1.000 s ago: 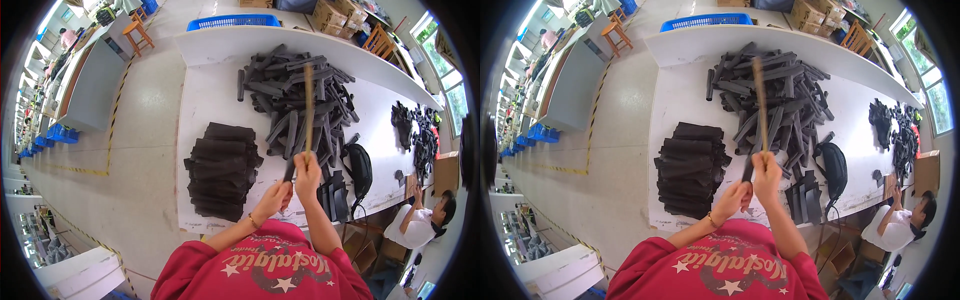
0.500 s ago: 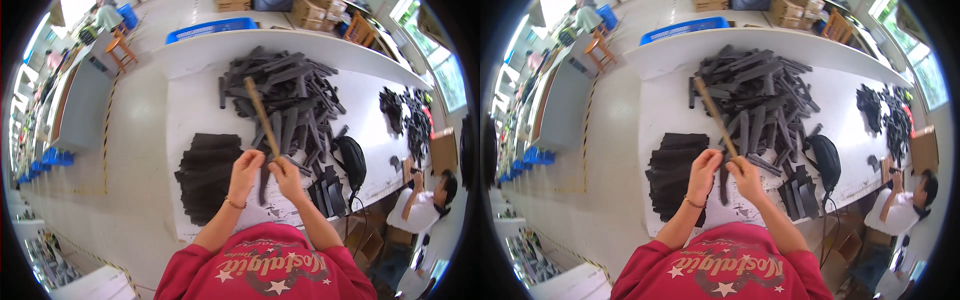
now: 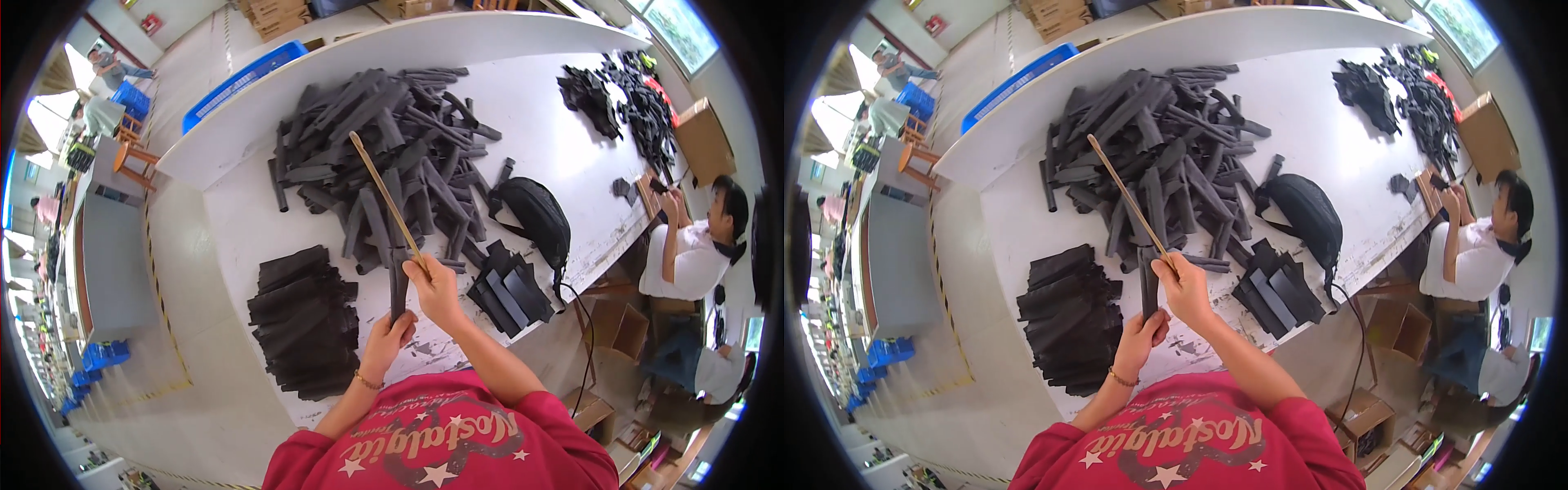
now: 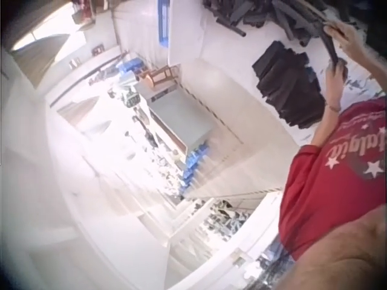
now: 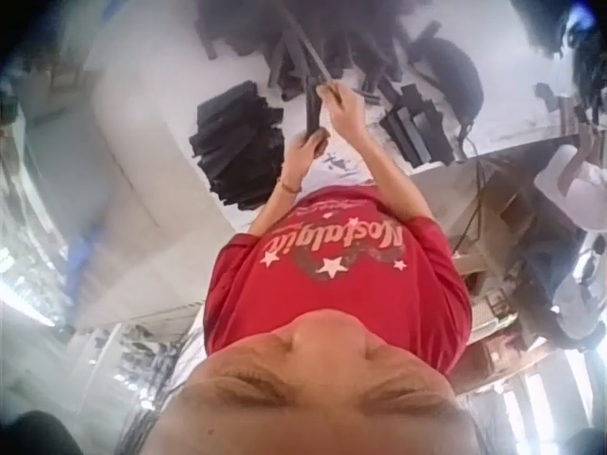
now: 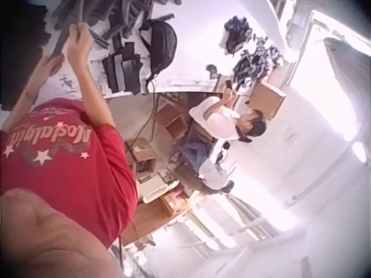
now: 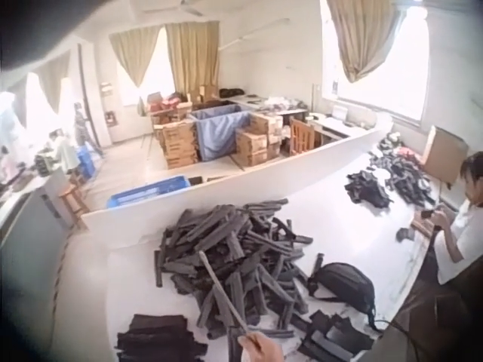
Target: Inserting wooden rods into cylindrical foam pieces and organizing them with black fabric sleeves.
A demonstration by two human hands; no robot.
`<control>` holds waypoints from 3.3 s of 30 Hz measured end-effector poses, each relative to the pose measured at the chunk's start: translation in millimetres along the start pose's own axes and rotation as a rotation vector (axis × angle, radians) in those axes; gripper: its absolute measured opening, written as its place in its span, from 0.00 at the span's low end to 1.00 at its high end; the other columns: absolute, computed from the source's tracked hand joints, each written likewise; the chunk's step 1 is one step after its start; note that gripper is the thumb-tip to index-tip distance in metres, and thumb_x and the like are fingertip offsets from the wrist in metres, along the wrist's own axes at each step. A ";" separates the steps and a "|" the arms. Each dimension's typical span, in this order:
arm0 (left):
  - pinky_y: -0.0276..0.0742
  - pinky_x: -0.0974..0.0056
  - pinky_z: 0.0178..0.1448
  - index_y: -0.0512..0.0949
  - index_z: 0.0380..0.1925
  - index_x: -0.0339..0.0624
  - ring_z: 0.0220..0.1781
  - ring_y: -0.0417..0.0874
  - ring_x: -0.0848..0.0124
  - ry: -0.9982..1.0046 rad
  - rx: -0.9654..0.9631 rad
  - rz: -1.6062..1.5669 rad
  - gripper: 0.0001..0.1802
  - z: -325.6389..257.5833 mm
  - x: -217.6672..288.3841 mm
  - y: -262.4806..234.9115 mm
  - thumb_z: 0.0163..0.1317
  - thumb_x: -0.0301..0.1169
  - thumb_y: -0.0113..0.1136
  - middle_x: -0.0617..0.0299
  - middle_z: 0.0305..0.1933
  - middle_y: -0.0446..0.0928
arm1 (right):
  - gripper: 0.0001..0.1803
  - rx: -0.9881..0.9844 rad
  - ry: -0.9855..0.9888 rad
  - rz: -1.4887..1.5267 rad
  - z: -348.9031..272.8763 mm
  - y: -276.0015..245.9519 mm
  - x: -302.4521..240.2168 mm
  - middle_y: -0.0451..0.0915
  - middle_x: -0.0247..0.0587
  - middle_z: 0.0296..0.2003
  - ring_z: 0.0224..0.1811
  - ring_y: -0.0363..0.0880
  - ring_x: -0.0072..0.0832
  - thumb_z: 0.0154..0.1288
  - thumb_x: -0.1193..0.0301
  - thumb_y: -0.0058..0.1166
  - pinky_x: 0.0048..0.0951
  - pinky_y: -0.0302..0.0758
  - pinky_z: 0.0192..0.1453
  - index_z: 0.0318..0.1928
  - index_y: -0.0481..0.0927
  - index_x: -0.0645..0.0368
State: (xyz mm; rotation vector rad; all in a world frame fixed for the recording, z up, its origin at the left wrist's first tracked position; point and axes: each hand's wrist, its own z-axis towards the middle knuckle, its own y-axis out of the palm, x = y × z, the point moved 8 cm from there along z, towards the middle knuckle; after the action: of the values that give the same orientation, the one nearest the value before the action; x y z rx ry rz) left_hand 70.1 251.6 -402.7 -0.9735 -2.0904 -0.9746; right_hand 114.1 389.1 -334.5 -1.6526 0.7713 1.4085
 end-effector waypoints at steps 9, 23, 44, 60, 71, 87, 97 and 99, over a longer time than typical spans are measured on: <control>0.63 0.73 0.25 0.75 0.30 0.35 0.20 0.68 0.78 -0.068 0.073 0.167 0.12 -5.9 -63.0 16.2 0.69 0.31 0.46 0.64 0.20 0.71 | 0.09 0.170 -0.041 0.197 73.1 -35.2 25.1 0.66 0.27 0.19 0.24 0.59 0.13 0.67 0.71 0.54 0.21 0.58 0.25 0.33 0.75 0.65; 0.72 0.58 0.47 0.76 0.29 0.42 0.43 0.74 0.59 0.575 0.620 1.408 0.12 -58.8 103.8 -139.6 0.44 0.26 0.68 0.61 0.36 0.76 | 0.12 -0.283 -0.193 -0.007 22.2 -2.8 101.6 0.66 0.32 0.25 0.26 0.62 0.18 0.71 0.77 0.41 0.19 0.63 0.31 0.53 0.68 0.63; 0.73 0.61 0.45 0.79 0.26 0.40 0.39 0.77 0.62 0.319 0.443 1.190 0.07 -32.7 128.1 -134.2 0.46 0.25 0.67 0.60 0.33 0.78 | 0.10 -0.526 -0.471 -0.443 -13.1 -21.3 46.4 0.77 0.40 0.28 0.31 0.79 0.39 0.58 0.73 0.56 0.36 0.76 0.33 0.42 0.80 0.51; 0.63 0.55 0.64 0.69 0.49 0.39 0.62 0.66 0.57 0.956 0.801 1.057 0.29 34.4 113.8 10.9 0.45 0.22 0.68 0.52 0.59 0.65 | 0.18 -0.503 0.140 0.248 -30.8 -31.7 147.5 0.77 0.43 0.27 0.28 0.76 0.32 0.64 0.74 0.51 0.30 0.72 0.36 0.55 0.75 0.56; 0.73 0.52 0.56 0.72 0.51 0.44 0.50 0.78 0.60 0.133 0.227 -0.455 0.16 142.7 -21.7 -7.8 0.67 0.37 0.53 0.58 0.41 0.78 | 0.18 -0.419 0.405 0.656 -51.5 -38.9 211.6 0.76 0.36 0.35 0.37 0.71 0.20 0.70 0.70 0.48 0.24 0.70 0.44 0.58 0.71 0.62; 0.79 0.61 0.28 0.73 0.36 0.42 0.25 0.81 0.68 0.186 0.569 -0.066 0.07 156.2 -3.0 33.2 0.65 0.34 0.57 0.59 0.32 0.79 | 0.18 -0.270 0.420 0.543 -67.2 -40.2 204.5 0.73 0.43 0.30 0.30 0.72 0.29 0.71 0.70 0.45 0.28 0.70 0.38 0.58 0.67 0.63; 0.78 0.61 0.26 0.73 0.36 0.40 0.22 0.79 0.67 0.304 0.551 -0.235 0.04 103.8 62.6 41.1 0.65 0.29 0.55 0.57 0.26 0.78 | 0.14 -0.471 0.300 0.332 -86.0 -36.1 134.0 0.72 0.56 0.27 0.30 0.74 0.50 0.72 0.69 0.42 0.39 0.71 0.34 0.54 0.68 0.62; 0.75 0.63 0.24 0.74 0.38 0.40 0.21 0.78 0.68 0.311 0.600 -0.250 0.05 86.4 80.8 35.3 0.65 0.29 0.56 0.57 0.25 0.77 | 0.14 -0.483 0.220 0.268 -88.0 -32.3 115.8 0.73 0.59 0.27 0.30 0.75 0.54 0.72 0.69 0.41 0.42 0.71 0.33 0.54 0.68 0.61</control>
State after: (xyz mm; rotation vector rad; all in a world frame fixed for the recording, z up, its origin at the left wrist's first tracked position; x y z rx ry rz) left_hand 36.7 366.8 -373.7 -0.2449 -2.0714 -0.5078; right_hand 206.1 333.9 -437.8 -2.1654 0.8443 1.7164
